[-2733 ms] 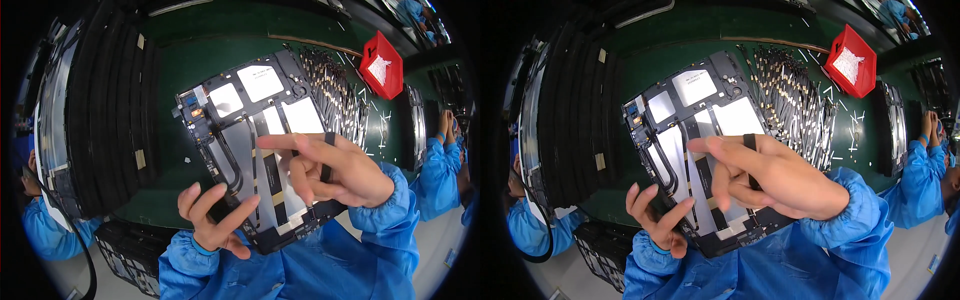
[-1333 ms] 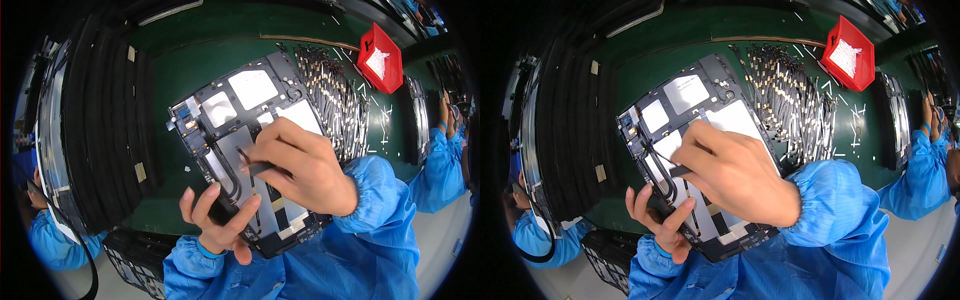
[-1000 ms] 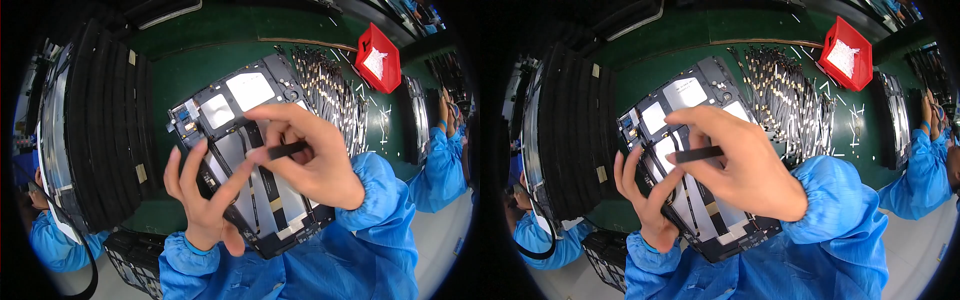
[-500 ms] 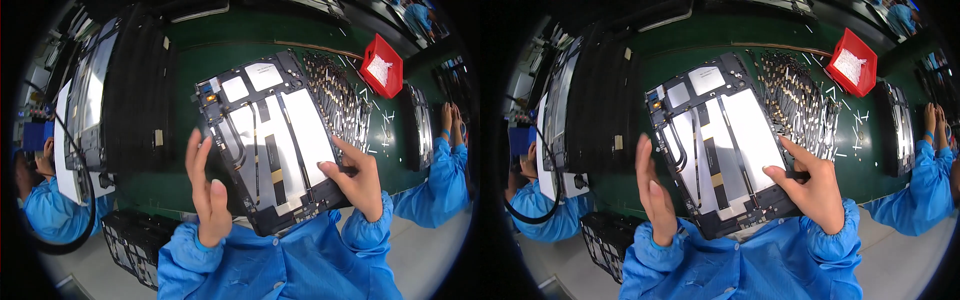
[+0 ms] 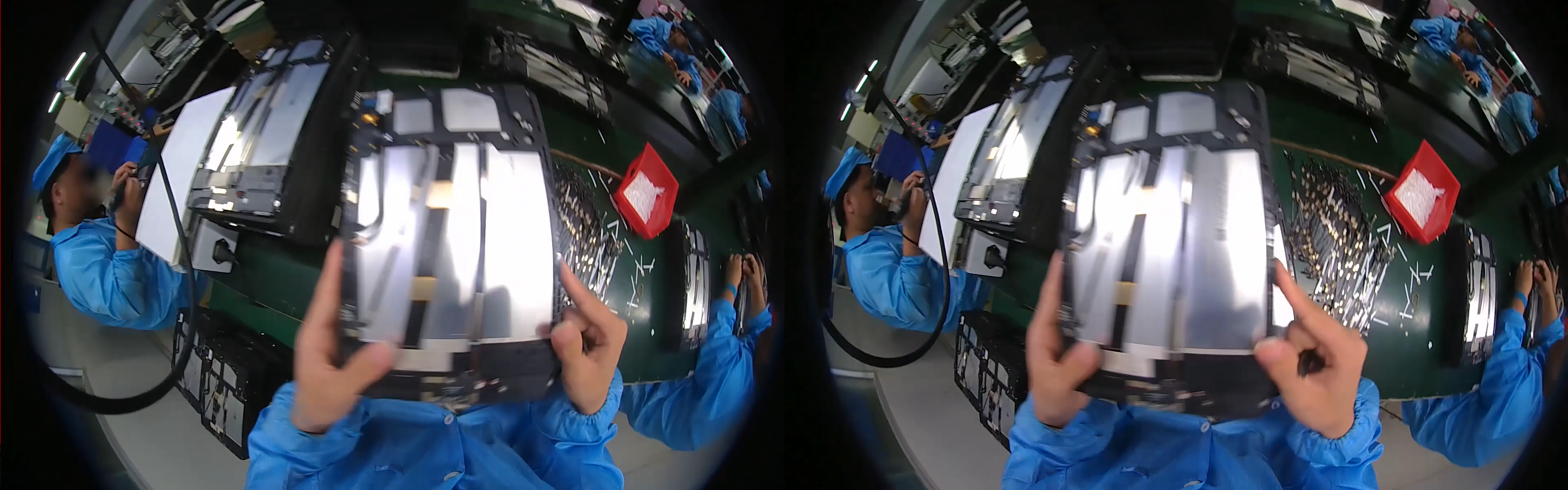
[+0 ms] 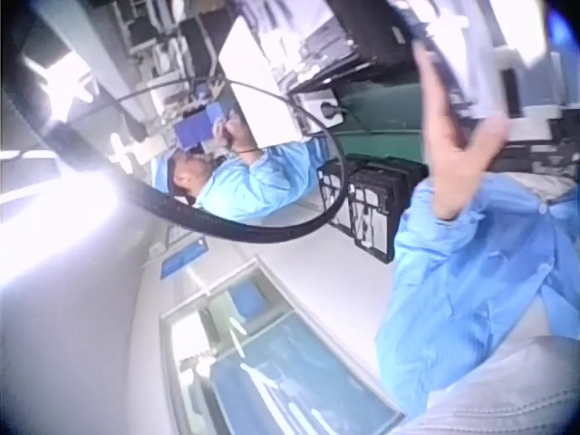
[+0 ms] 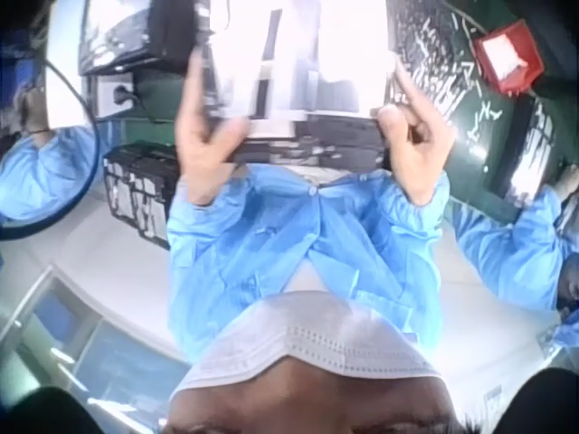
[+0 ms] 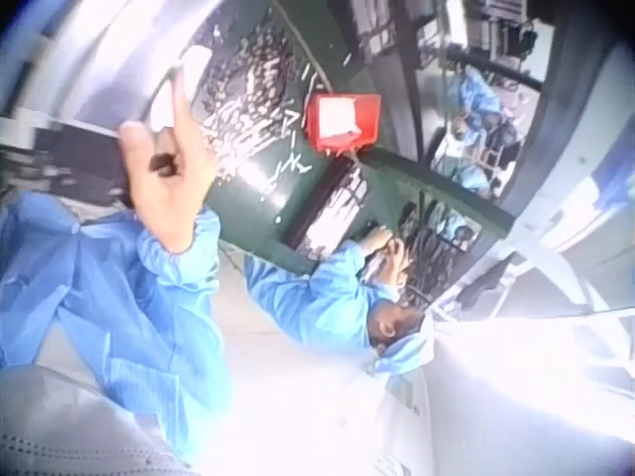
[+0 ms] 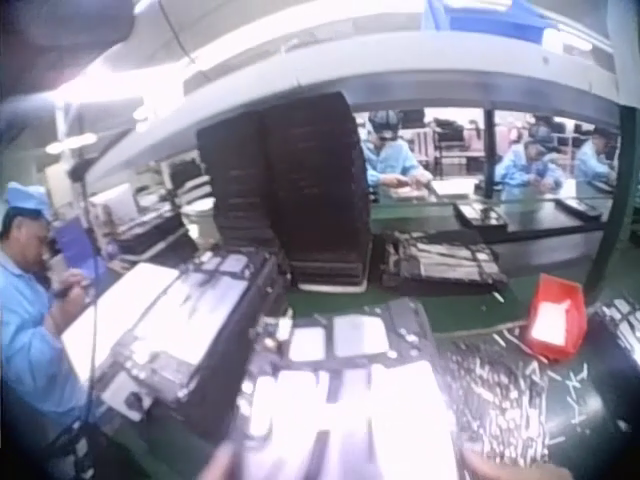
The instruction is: The person assembles tablet screen components by connecting flex cables and applying adhesive strips to a tablet screen, using tweezers to manipulate the small parts.
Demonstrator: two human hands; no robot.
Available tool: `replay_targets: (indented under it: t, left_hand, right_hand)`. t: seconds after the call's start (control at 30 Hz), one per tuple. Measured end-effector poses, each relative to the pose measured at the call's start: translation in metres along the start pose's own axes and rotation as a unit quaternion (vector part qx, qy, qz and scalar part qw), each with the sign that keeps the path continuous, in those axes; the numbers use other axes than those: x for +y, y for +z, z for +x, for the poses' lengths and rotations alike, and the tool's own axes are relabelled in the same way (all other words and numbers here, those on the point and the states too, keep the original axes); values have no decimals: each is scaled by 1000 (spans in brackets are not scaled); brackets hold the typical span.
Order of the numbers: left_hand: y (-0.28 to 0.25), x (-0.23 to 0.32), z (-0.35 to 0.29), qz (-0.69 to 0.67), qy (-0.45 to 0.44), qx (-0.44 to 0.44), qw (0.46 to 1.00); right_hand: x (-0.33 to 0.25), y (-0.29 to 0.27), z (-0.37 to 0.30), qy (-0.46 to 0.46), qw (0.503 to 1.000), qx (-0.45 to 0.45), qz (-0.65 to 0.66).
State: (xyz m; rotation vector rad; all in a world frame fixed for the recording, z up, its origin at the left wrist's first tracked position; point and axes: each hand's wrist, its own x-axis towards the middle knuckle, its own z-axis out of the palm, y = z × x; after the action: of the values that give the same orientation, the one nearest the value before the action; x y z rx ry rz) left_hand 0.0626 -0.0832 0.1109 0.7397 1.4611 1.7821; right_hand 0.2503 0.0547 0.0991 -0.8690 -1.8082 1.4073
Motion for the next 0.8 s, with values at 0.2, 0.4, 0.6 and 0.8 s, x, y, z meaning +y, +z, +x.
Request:
replay_targets:
  t: [0.2, 0.4, 0.6, 0.8]
  left_hand:
    - [-73, 61, 49, 44, 127, 39, 990]
    - [-168, 99, 110, 107, 46, 10, 993]
    - [-196, 99, 132, 198, 43, 39, 979]
    - [-220, 76, 134, 164, 43, 5, 986]
  right_hand:
    - [-13, -3, 11, -29, 996, -80, 40]
    - [4, -24, 7, 63, 996, -19, 54]
    - [24, -40, 4, 90, 995, 47, 18]
    - [41, -47, 7, 129, 990, 58, 7]
